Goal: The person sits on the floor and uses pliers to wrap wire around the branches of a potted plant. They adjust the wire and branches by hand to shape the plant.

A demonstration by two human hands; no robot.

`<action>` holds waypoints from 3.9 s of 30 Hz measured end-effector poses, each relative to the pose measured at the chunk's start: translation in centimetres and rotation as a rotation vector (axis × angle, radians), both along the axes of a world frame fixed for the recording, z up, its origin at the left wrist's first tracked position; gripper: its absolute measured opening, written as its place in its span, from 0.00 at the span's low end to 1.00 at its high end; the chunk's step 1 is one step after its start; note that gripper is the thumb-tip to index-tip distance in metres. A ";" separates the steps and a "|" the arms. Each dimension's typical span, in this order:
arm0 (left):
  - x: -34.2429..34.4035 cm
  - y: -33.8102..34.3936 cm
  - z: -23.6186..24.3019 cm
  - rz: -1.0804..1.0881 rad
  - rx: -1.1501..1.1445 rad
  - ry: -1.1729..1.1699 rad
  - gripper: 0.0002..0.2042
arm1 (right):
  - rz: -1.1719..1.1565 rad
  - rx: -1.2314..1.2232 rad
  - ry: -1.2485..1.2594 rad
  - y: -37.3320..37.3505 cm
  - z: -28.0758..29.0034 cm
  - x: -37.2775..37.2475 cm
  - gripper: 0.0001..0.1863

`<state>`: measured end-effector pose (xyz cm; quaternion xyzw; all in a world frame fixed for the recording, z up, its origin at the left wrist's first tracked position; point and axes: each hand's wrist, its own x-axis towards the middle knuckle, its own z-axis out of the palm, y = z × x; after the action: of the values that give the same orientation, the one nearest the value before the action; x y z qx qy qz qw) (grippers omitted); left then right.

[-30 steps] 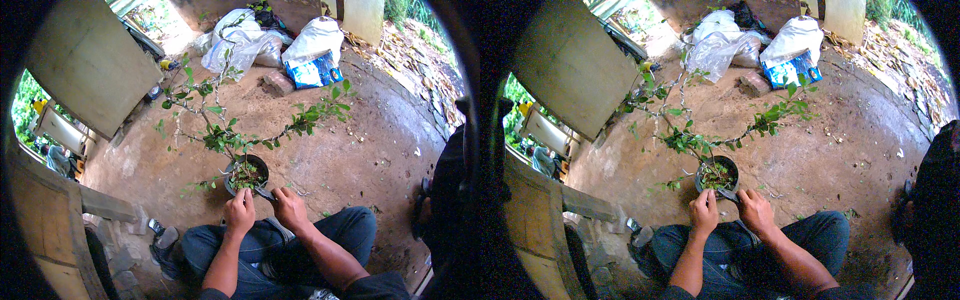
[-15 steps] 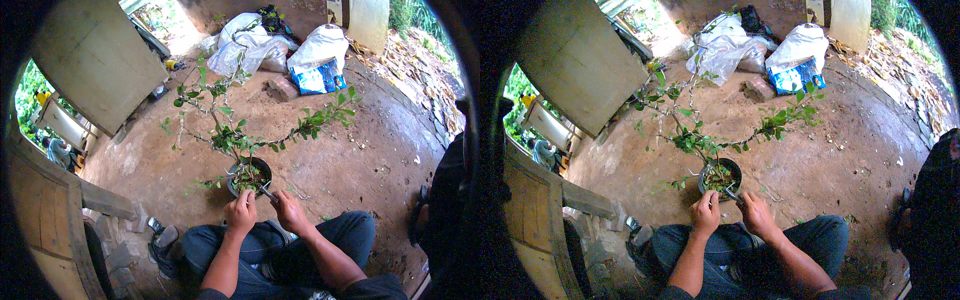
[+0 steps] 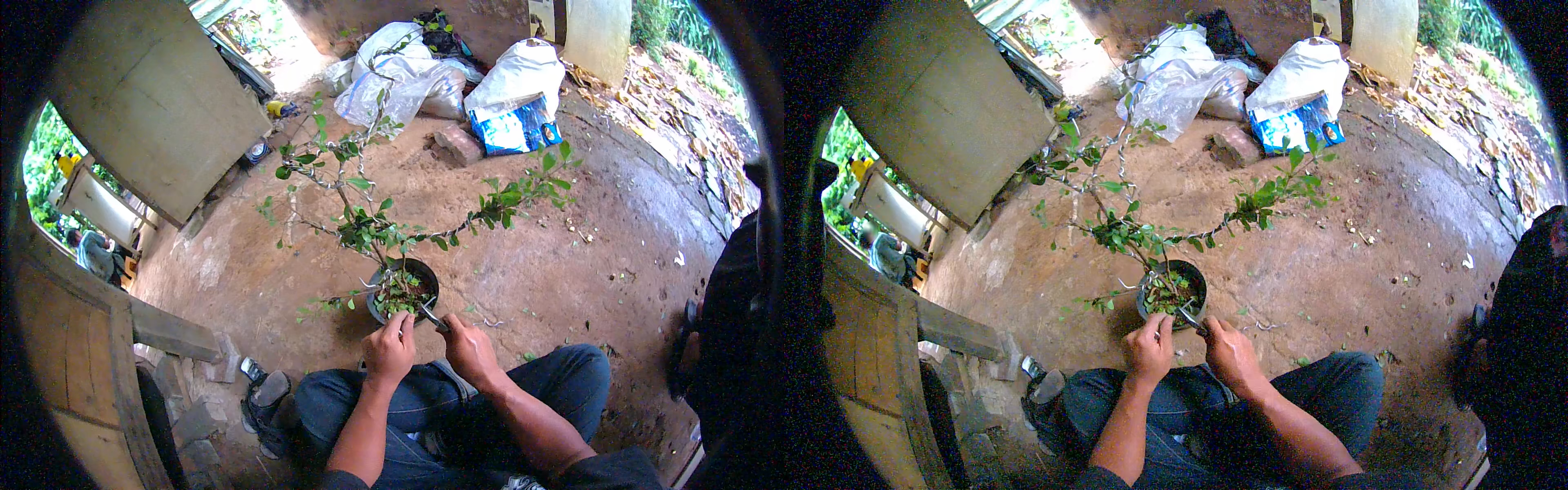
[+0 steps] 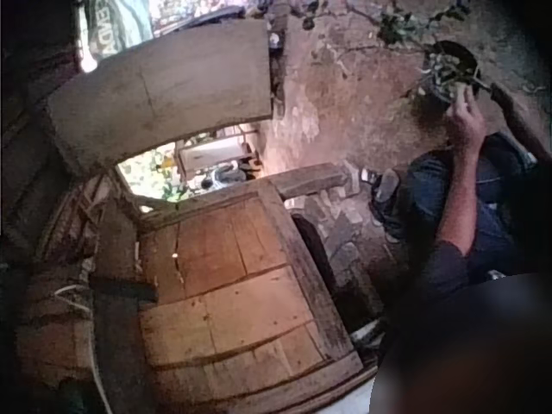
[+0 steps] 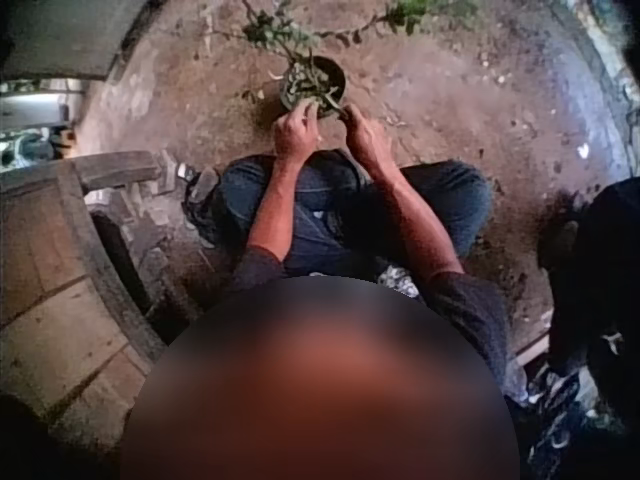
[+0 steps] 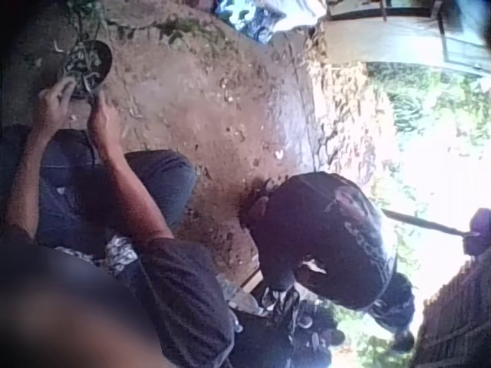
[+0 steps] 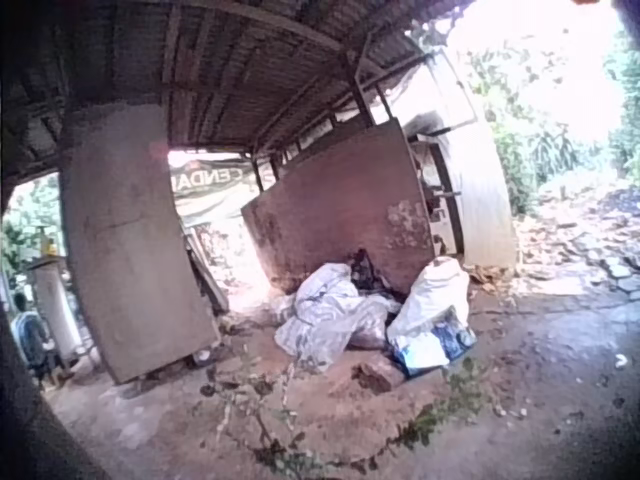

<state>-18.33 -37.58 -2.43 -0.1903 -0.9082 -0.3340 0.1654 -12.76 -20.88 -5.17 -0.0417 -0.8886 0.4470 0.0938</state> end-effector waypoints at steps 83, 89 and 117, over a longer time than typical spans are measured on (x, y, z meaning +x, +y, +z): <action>0.4 -0.1 -0.5 -0.180 0.460 -0.255 0.14 | 0.252 0.307 0.023 6.1 2.9 -4.7 0.07; 0.1 0.4 -0.9 -0.105 0.386 -0.173 0.15 | 0.200 0.295 0.076 5.6 2.7 -4.5 0.07; -1.4 0.0 -1.9 -0.141 0.426 -0.523 0.15 | -0.047 0.685 0.532 6.5 3.6 -4.2 0.08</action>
<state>-19.69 -37.57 -4.34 -0.1220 -0.8142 -0.5644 -0.0603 -16.94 -14.43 -1.59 0.0882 -0.9293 0.1191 0.3382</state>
